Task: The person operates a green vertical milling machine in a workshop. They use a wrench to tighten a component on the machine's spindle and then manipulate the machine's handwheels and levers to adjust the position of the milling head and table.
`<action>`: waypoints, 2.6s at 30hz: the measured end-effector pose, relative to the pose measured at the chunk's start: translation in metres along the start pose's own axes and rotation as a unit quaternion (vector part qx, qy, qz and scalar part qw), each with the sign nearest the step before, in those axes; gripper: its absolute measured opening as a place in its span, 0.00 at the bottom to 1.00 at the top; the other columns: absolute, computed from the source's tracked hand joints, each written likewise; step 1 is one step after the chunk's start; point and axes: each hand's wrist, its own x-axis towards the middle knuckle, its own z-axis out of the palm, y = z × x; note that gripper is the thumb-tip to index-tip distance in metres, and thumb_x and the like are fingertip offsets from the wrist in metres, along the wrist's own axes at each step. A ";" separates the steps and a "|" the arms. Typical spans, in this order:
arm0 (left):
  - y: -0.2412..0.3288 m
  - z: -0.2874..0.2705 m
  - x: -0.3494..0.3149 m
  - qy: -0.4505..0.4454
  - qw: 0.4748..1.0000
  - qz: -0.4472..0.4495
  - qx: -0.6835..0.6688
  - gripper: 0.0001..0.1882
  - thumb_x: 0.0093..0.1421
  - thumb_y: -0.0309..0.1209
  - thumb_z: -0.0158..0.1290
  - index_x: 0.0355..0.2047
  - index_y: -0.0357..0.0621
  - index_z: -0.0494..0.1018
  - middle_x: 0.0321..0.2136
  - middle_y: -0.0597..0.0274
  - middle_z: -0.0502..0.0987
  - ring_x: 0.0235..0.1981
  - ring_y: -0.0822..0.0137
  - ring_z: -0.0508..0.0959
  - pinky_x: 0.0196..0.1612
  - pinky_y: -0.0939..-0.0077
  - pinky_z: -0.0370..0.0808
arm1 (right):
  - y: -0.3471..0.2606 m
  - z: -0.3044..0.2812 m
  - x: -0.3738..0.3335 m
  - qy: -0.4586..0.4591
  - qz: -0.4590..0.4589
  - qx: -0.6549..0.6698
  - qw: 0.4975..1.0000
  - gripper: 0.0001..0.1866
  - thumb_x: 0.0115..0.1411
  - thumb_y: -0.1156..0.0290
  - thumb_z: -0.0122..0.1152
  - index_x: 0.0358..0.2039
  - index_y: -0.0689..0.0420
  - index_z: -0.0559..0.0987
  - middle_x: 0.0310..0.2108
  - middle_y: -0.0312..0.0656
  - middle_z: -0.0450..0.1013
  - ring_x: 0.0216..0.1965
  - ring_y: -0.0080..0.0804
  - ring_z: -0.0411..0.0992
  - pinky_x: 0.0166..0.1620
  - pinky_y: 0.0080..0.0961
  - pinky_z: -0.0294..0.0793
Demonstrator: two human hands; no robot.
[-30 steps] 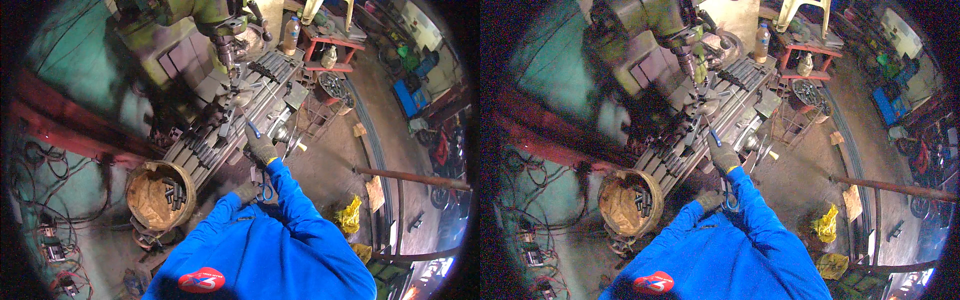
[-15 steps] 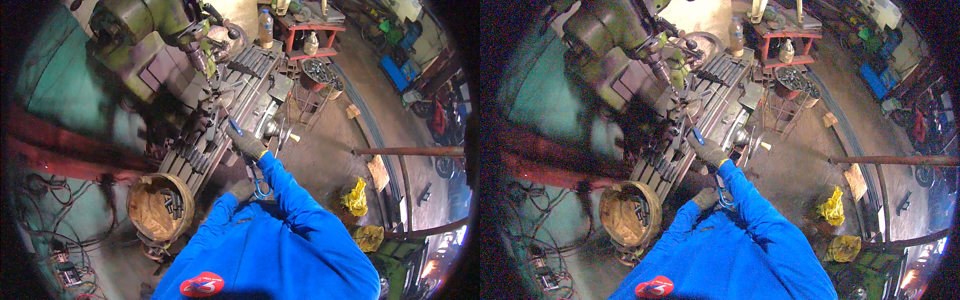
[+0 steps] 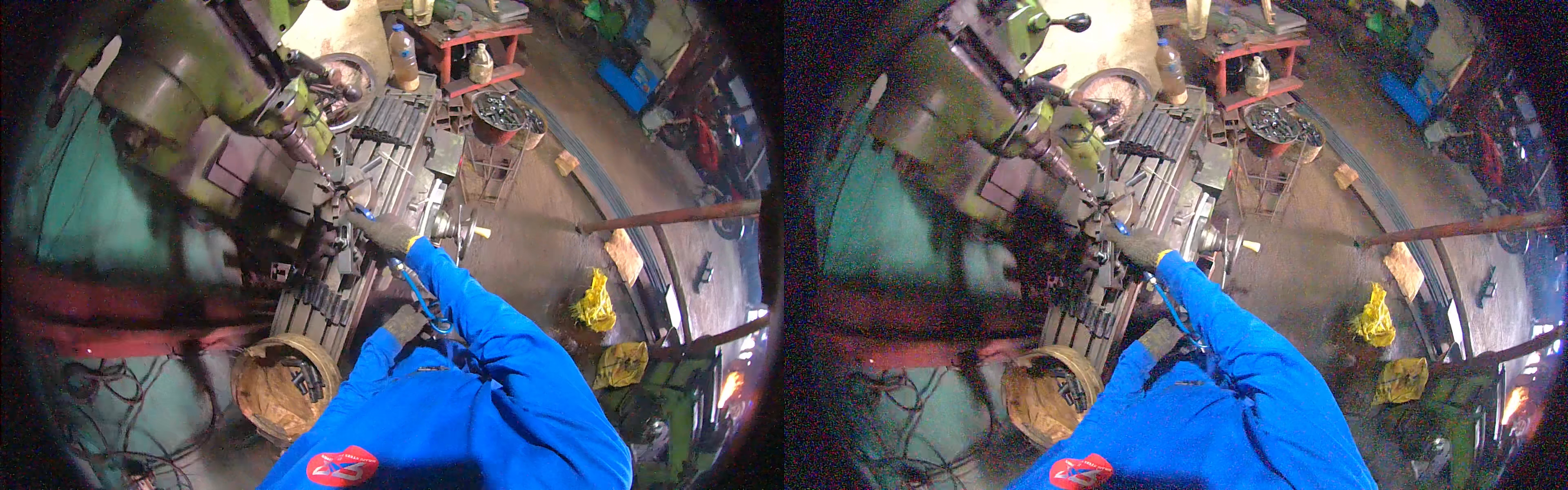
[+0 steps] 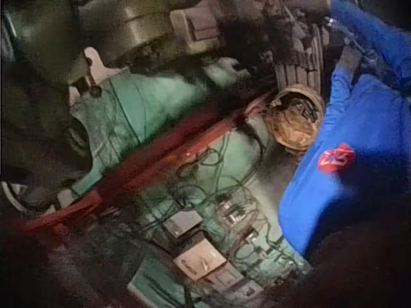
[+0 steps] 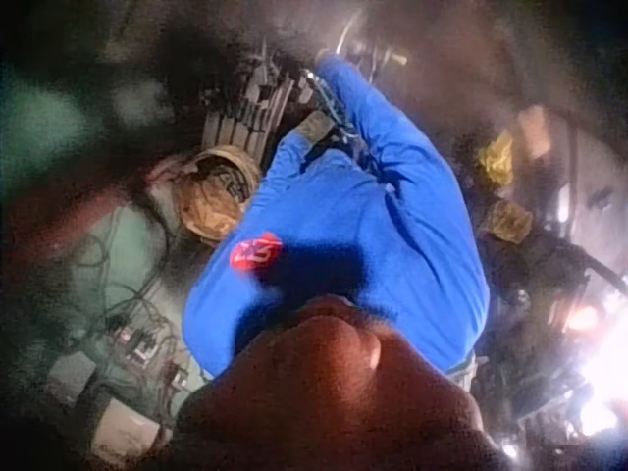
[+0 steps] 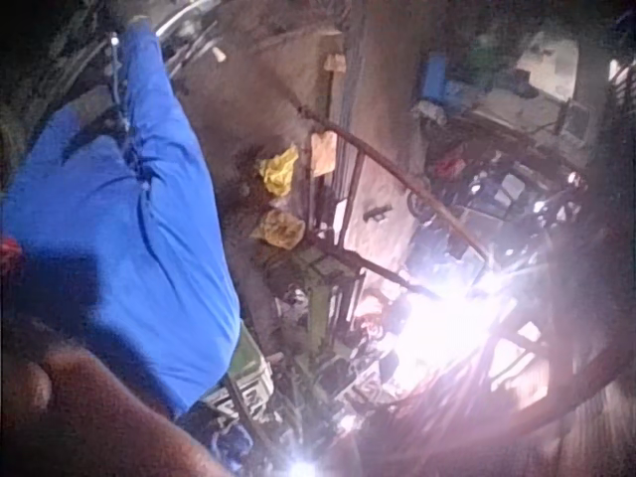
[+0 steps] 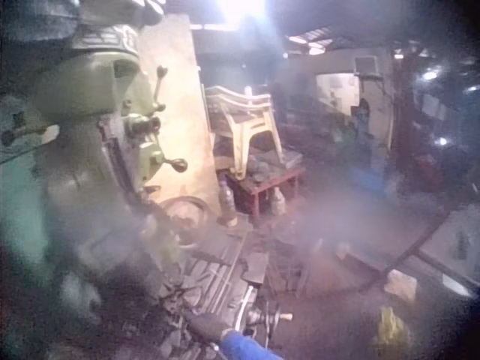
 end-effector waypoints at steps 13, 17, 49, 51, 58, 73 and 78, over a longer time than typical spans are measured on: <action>0.026 -0.010 0.000 0.041 0.994 -0.052 -0.086 0.16 0.65 0.39 0.46 0.44 0.44 0.77 0.36 0.43 0.80 0.40 0.45 0.80 0.45 0.52 0.77 | -0.007 -0.007 0.002 0.007 -0.040 -0.015 0.999 0.53 0.52 0.20 0.42 0.45 0.64 0.80 0.38 0.63 0.77 0.45 0.56 0.77 0.49 0.44 0.71; 0.037 -0.013 -0.002 0.111 0.990 -0.062 -0.059 0.16 0.64 0.39 0.47 0.43 0.45 0.78 0.36 0.43 0.80 0.39 0.46 0.81 0.45 0.52 0.77 | -0.006 -0.022 -0.020 -0.041 -0.060 0.009 0.997 0.53 0.52 0.21 0.43 0.41 0.67 0.81 0.34 0.60 0.78 0.39 0.53 0.77 0.47 0.44 0.72; 0.126 -0.053 -0.005 0.274 0.672 0.086 -0.682 0.19 0.69 0.49 0.48 0.39 0.46 0.73 0.30 0.61 0.77 0.30 0.66 0.77 0.32 0.74 0.77 | -0.003 -0.039 -0.012 -0.177 -0.071 -0.010 0.982 0.50 0.56 0.24 0.40 0.56 0.61 0.72 0.48 0.57 0.75 0.49 0.51 0.74 0.52 0.42 0.69; 0.141 -0.064 -0.013 0.276 0.651 0.069 -0.703 0.20 0.69 0.50 0.46 0.38 0.44 0.73 0.28 0.60 0.76 0.27 0.66 0.76 0.29 0.74 0.75 | -0.003 -0.039 -0.019 -0.205 -0.093 0.021 0.974 0.48 0.56 0.25 0.45 0.55 0.60 0.73 0.48 0.53 0.75 0.47 0.46 0.73 0.50 0.42 0.69; 0.162 -0.083 -0.041 0.325 0.596 0.135 -0.722 0.14 0.69 0.41 0.50 0.51 0.54 0.67 0.27 0.64 0.71 0.24 0.70 0.71 0.24 0.78 0.70 | -0.013 -0.040 -0.040 -0.121 -0.116 0.026 0.985 0.48 0.54 0.24 0.45 0.43 0.63 0.79 0.35 0.52 0.75 0.38 0.42 0.72 0.44 0.42 0.69; 0.180 -0.102 -0.020 0.353 0.660 0.127 -0.651 0.19 0.72 0.45 0.42 0.49 0.41 0.68 0.30 0.58 0.75 0.26 0.68 0.73 0.28 0.74 0.73 | 0.008 -0.032 0.017 -0.069 -0.104 0.091 0.988 0.34 0.59 0.35 0.52 0.54 0.48 0.78 0.39 0.47 0.77 0.42 0.38 0.75 0.50 0.32 0.71; 0.171 -0.123 -0.018 0.301 0.675 0.048 -0.672 0.23 0.66 0.51 0.52 0.46 0.45 0.69 0.37 0.47 0.81 0.31 0.54 0.82 0.31 0.63 0.82 | -0.009 -0.043 0.006 -0.031 -0.144 0.095 0.984 0.32 0.62 0.38 0.51 0.51 0.54 0.78 0.40 0.46 0.78 0.41 0.39 0.77 0.45 0.36 0.75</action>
